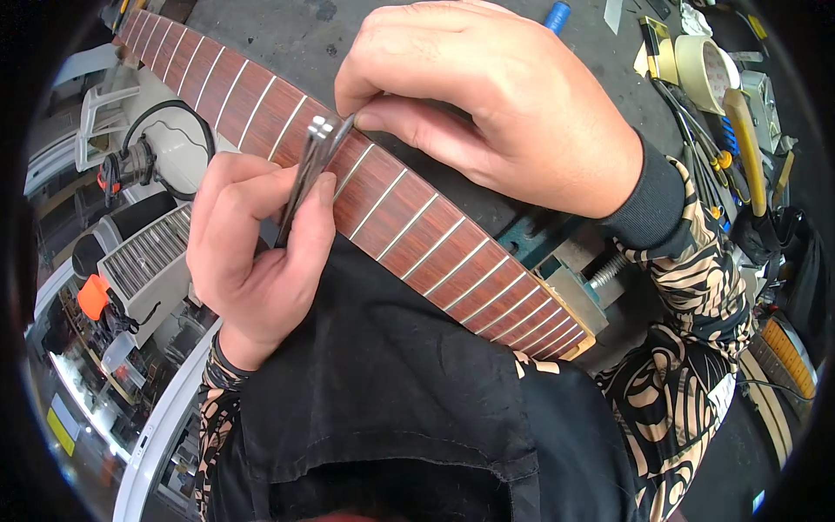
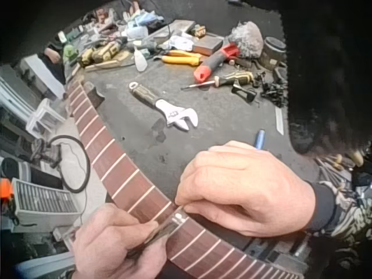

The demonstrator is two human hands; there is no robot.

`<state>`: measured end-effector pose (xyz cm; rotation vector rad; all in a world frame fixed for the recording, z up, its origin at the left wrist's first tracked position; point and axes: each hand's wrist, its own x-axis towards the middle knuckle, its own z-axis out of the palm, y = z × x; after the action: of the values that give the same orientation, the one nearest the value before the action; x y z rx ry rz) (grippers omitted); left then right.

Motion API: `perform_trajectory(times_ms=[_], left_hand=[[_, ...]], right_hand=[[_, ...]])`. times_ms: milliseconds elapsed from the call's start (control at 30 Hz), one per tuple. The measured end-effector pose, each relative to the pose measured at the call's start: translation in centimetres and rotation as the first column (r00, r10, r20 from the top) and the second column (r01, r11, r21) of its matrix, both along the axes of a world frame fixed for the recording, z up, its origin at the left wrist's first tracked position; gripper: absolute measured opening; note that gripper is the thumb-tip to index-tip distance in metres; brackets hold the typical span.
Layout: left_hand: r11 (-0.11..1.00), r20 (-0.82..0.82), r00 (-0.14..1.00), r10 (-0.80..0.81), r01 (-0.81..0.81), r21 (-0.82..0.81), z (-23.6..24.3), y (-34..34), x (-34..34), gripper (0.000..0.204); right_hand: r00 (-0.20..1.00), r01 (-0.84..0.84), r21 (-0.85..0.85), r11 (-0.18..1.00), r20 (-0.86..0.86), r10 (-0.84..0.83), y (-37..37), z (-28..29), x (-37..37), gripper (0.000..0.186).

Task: The person sands the fretboard and edges of a guitar neck using a sanding block. They then use a file to smooth the frets and a brush to clean the headstock. The person works on a single guitar neck throughout the clip.

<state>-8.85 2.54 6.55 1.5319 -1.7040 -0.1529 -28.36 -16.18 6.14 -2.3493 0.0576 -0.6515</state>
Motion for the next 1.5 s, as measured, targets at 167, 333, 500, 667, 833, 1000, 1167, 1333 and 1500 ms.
perform_trajectory(times_ms=[167, 333, 500, 667, 833, 1000, 1167, 1333, 1500], left_hand=[[0.997, -0.03, 0.999, -0.04, 0.042, 0.072, 0.2, 0.4, -0.4, 0.022], [0.988, -0.142, 0.989, -0.04, 0.06, 0.145, 0.5, 0.5, -0.3, 0.021], [0.993, -0.115, 0.993, 0.0, 0.013, 0.114, 0.5, 0.1, 0.1, 0.02], [0.999, -0.042, 0.999, -0.017, 0.018, 0.037, 0.0, -0.4, 0.3, 0.021], [0.996, -0.016, 1.0, -0.012, 0.013, 0.087, 0.2, 0.6, -0.6, 0.022], [0.989, -0.132, 0.989, -0.065, 0.081, 0.126, 0.2, 0.3, 0.0, 0.02], [0.997, -0.089, 0.996, 0.004, 0.003, 0.077, 0.0, 0.0, 0.1, 0.019], [0.999, -0.049, 0.999, 0.004, -0.001, 0.052, -0.4, 0.2, -0.1, 0.02], [0.992, -0.065, 0.998, -0.012, 0.02, 0.125, 0.4, 0.9, -0.7, 0.021]], right_hand=[[1.0, -0.019, -0.033, 0.999, -0.016, 0.018, 0.3, 0.1, -0.8, 0.023], [0.998, -0.036, 0.021, 0.999, -0.05, 0.037, 0.3, -0.2, -0.9, 0.022], [0.999, 0.049, -0.031, 0.998, 0.017, -0.048, 0.4, -0.7, -0.2, 0.016], [0.996, 0.047, -0.002, 0.999, 0.073, -0.046, 0.0, -1.1, -0.1, 0.015], [1.0, 0.001, -0.067, 0.998, -0.026, -0.003, 0.6, 0.2, -0.9, 0.026], [0.999, 0.023, -0.066, 0.998, -0.047, -0.026, 0.8, -0.2, -1.1, 0.027], [0.998, 0.065, -0.094, 0.993, 0.033, -0.062, 0.3, -1.0, 0.0, 0.016], [0.998, 0.047, -0.037, 0.998, 0.032, -0.046, 0.5, -0.9, -0.3, 0.015], [0.999, 0.034, -0.114, 0.993, -0.014, -0.035, 1.0, 0.1, -1.1, 0.024]])
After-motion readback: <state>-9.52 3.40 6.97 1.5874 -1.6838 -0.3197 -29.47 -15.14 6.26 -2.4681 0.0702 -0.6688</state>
